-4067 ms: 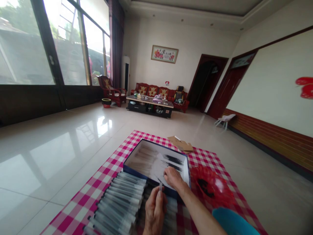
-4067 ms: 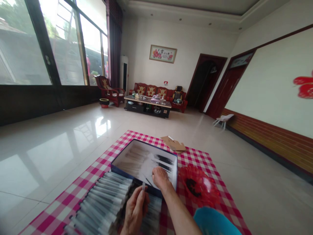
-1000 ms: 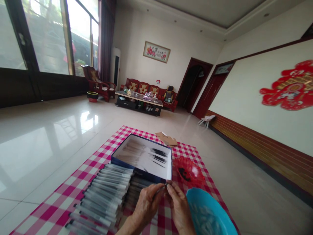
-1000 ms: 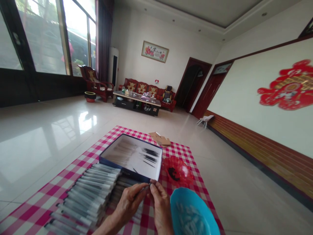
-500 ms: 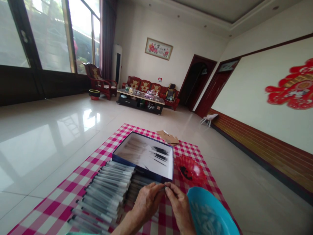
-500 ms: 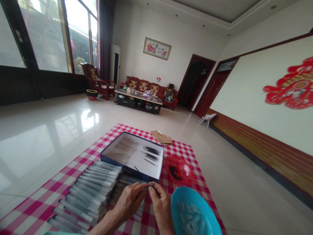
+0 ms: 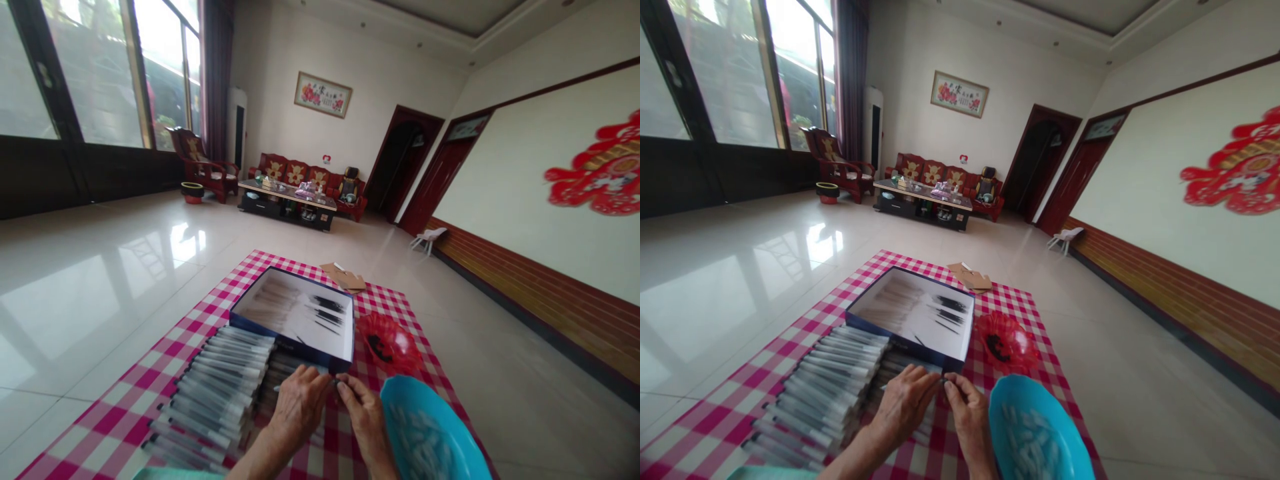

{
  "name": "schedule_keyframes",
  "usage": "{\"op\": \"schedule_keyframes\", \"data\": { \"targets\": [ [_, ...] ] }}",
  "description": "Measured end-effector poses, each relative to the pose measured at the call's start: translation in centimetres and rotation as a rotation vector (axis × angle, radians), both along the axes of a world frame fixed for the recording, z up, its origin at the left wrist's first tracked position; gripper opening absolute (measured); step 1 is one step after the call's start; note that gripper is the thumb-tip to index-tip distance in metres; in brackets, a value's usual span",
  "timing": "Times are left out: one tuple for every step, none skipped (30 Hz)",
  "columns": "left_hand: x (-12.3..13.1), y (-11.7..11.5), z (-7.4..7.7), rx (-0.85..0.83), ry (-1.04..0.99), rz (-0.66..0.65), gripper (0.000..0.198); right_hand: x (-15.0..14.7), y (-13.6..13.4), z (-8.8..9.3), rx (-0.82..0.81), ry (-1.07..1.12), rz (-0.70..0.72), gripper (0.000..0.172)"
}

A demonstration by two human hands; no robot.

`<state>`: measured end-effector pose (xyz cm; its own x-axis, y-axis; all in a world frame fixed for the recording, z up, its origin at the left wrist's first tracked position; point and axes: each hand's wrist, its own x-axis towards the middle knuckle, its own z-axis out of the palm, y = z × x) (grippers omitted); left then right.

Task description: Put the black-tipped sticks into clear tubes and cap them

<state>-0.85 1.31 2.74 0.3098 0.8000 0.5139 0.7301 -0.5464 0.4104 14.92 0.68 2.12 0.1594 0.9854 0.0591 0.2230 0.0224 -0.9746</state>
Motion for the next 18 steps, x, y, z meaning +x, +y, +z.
{"op": "schedule_keyframes", "data": {
  "targets": [
    [0.0, 0.0, 0.0, 0.009, 0.006, 0.007, 0.019, -0.1, 0.0, 0.0, 0.002, 0.001, -0.004, 0.042],
    [0.0, 0.0, -0.1, 0.016, 0.004, 0.012, 0.019, -0.1, 0.0, -0.1, 0.008, -0.001, -0.005, 0.042],
    [0.0, 0.0, -0.1, 0.021, -0.002, 0.013, 0.018, -0.2, 0.0, -0.1, 0.018, -0.007, -0.005, 0.041],
    [0.1, 0.0, -0.1, 0.025, -0.007, 0.009, 0.018, -0.3, -0.1, 0.0, 0.032, -0.021, -0.004, 0.04],
    [0.1, 0.0, -0.1, 0.028, -0.013, 0.004, 0.017, -0.4, -0.1, 0.0, 0.047, -0.042, -0.003, 0.039],
    [0.1, -0.1, -0.1, 0.03, -0.017, -0.003, 0.017, -0.6, -0.3, 0.1, 0.065, -0.07, -0.003, 0.037],
    [0.1, -0.1, -0.1, 0.032, -0.019, -0.011, 0.018, -0.7, -0.4, 0.2, 0.084, -0.101, 0.0, 0.035],
    [0.2, -0.1, 0.0, 0.036, -0.016, -0.021, 0.018, -0.9, -0.5, 0.2, 0.107, -0.13, 0.001, 0.034],
    [0.2, -0.2, 0.0, 0.039, -0.01, -0.032, 0.018, -1.1, -0.7, 0.2, 0.133, -0.152, 0.002, 0.033],
    [0.2, -0.2, 0.0, 0.041, 0.0, -0.044, 0.018, -1.3, -0.7, 0.2, 0.162, -0.169, 0.002, 0.033],
    [0.3, -0.2, 0.1, 0.042, 0.012, -0.057, 0.019, -1.5, -0.8, 0.1, 0.194, -0.182, -0.004, 0.034],
    [0.3, -0.3, 0.1, 0.038, 0.026, -0.068, 0.019, -1.6, -0.8, -0.1, 0.222, -0.192, -0.014, 0.036],
    [0.4, -0.3, 0.1, 0.033, 0.039, -0.076, 0.019, -1.8, -0.7, -0.3, 0.243, -0.2, -0.032, 0.038],
    [0.4, -0.4, 0.0, 0.025, 0.049, -0.081, 0.019, -1.9, -0.6, -0.6, 0.255, -0.208, -0.058, 0.04],
    [0.5, -0.4, 0.0, 0.019, 0.057, -0.086, 0.019, -2.0, -0.4, -0.9, 0.259, -0.214, -0.086, 0.041],
    [0.5, -0.4, -0.1, 0.013, 0.06, -0.087, 0.019, -2.0, -0.3, -1.2, 0.257, -0.215, -0.109, 0.043],
    [0.5, -0.3, -0.2, 0.01, 0.059, -0.085, 0.02, -2.0, -0.2, -1.4, 0.251, -0.213, -0.123, 0.044],
    [0.5, -0.3, -0.3, 0.008, 0.056, -0.084, 0.02, -1.9, -0.1, -1.6, 0.245, -0.209, -0.129, 0.045]
  ]
}}
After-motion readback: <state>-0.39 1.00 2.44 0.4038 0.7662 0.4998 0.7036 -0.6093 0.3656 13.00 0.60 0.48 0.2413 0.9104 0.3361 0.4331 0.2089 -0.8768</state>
